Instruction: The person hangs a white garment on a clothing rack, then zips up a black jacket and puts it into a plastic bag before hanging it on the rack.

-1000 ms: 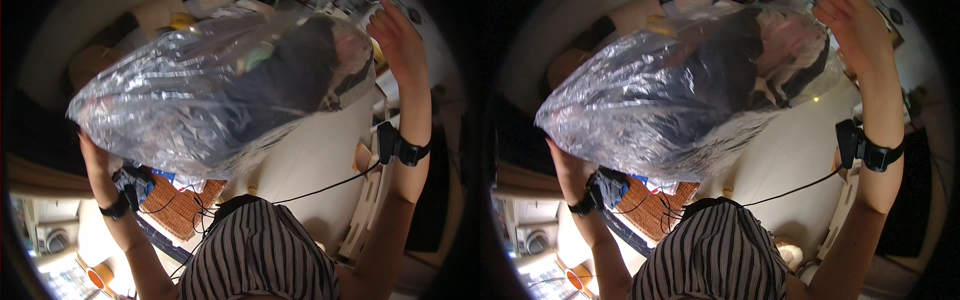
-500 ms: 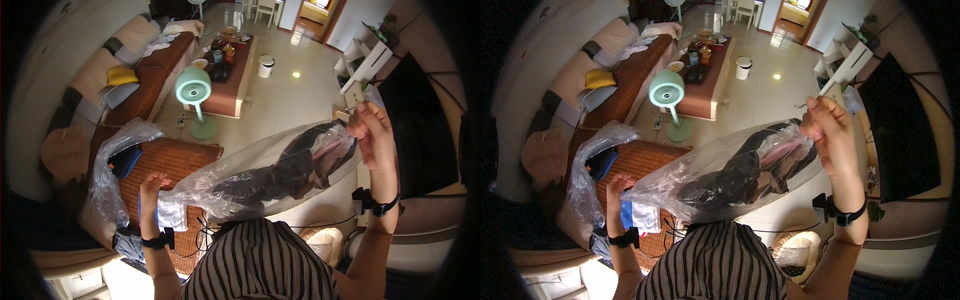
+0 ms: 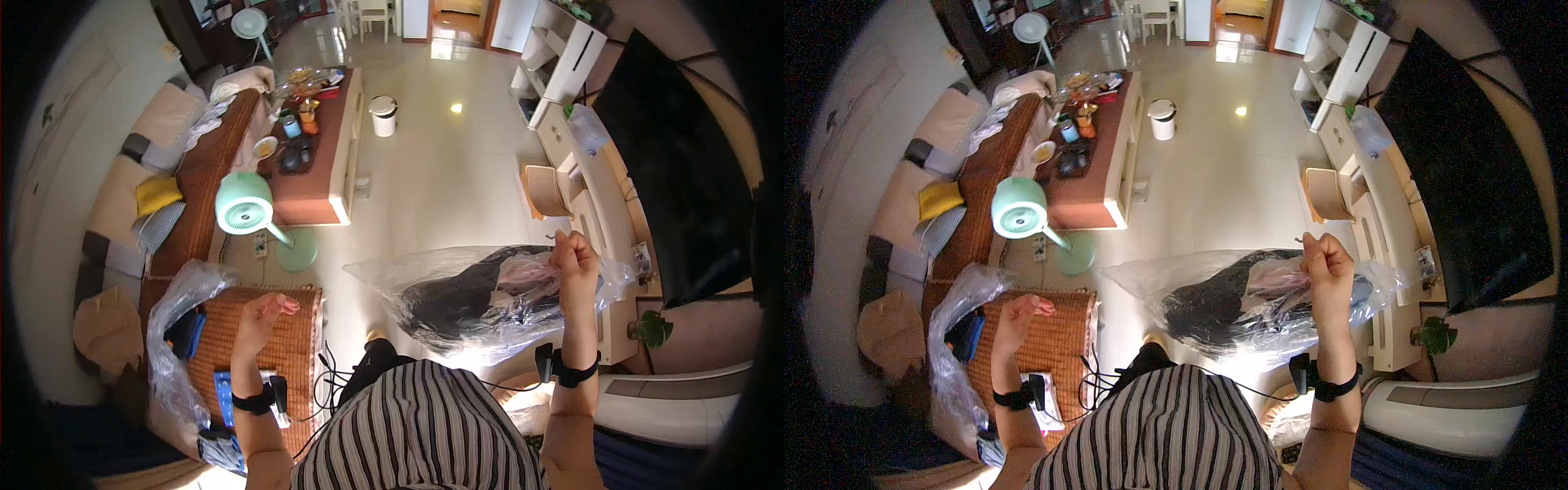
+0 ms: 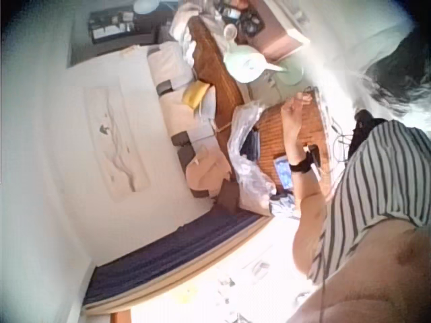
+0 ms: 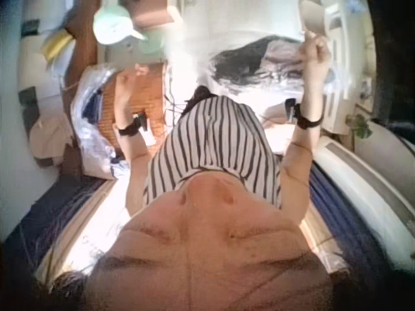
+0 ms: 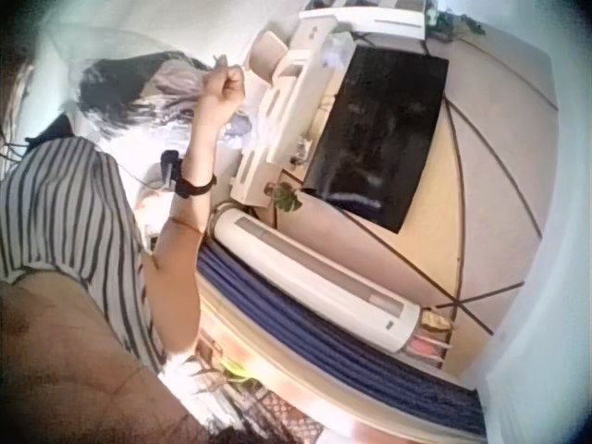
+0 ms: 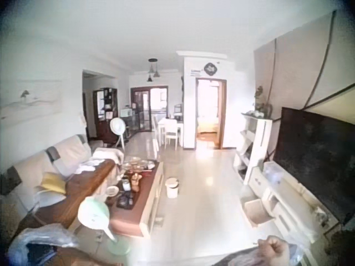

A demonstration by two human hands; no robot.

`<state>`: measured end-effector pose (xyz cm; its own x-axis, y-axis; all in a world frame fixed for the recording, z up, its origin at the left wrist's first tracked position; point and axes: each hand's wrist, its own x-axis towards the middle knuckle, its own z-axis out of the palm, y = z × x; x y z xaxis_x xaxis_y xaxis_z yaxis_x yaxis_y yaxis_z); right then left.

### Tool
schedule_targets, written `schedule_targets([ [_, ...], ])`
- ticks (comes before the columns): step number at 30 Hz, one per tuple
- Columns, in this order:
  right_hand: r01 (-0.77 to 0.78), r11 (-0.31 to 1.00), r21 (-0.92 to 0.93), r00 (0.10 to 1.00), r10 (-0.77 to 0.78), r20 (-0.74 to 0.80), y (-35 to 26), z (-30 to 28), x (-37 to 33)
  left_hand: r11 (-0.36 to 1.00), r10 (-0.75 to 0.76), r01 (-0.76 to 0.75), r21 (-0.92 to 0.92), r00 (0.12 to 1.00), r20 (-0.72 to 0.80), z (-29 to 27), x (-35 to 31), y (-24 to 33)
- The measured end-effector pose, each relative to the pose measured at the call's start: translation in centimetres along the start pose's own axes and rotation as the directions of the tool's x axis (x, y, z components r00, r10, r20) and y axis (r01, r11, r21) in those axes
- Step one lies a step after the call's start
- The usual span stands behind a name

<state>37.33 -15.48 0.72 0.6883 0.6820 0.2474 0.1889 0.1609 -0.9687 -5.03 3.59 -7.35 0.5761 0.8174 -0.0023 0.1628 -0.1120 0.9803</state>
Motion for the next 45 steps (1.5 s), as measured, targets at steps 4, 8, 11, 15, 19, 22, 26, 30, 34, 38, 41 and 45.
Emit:
schedule_targets([
  [4,-0.007,1.000,-0.027,0.997,0.005,-0.075,3.1,-2.1,5.8,0.995,-0.088,0.085,0.048,0.993,0.076,2.8,8.5,-2.0],
  [8,-0.004,0.988,-0.152,0.991,-0.017,-0.136,4.8,-2.5,11.6,0.962,-0.140,0.070,0.264,0.956,0.257,7.6,20.3,-0.6],
  [11,0.041,0.991,-0.124,0.995,-0.052,-0.087,4.9,-1.9,15.8,0.974,0.015,-0.118,0.195,0.887,0.461,10.5,30.2,0.3],
  [15,0.024,0.975,-0.220,0.990,-0.055,-0.132,4.6,-0.9,23.2,0.947,0.193,-0.313,0.072,0.735,0.650,16.8,42.7,6.7],
  [19,0.025,0.969,-0.244,0.989,-0.059,-0.133,7.0,0.4,30.7,0.861,0.362,-0.499,-0.102,0.459,0.811,23.3,52.4,11.5],
  [22,0.032,0.961,-0.273,0.994,-0.058,-0.089,9.9,1.6,36.7,0.712,0.552,-0.660,-0.237,0.319,0.770,28.6,58.6,12.3],
  [26,0.073,0.949,-0.306,0.997,-0.066,0.034,14.7,2.7,47.1,0.824,0.428,-0.519,-0.227,0.309,0.849,33.5,68.1,14.6],
  [30,-0.019,0.953,-0.302,0.996,0.044,0.073,17.2,3.7,59.8,0.703,0.449,-0.705,-0.095,0.335,0.828,35.4,80.3,14.8],
  [34,0.008,0.970,-0.243,0.975,0.047,0.218,17.8,5.1,72.3,0.746,0.527,-0.653,-0.128,0.463,0.713,35.6,90.0,16.4],
  [38,0.032,0.985,-0.168,0.927,0.034,0.374,21.0,5.8,84.5,0.935,0.343,-0.279,-0.219,0.556,0.757,35.8,101.7,16.4],
  [41,-0.097,0.987,-0.128,0.913,0.139,0.383,23.9,7.3,93.4,0.973,0.228,-0.112,-0.202,0.601,0.766,36.3,111.1,16.6],
  [45,0.006,0.987,-0.163,0.955,0.043,0.295,28.2,8.2,105.3,0.956,0.266,-0.071,-0.286,0.624,0.735,38.6,124.0,15.9],
])
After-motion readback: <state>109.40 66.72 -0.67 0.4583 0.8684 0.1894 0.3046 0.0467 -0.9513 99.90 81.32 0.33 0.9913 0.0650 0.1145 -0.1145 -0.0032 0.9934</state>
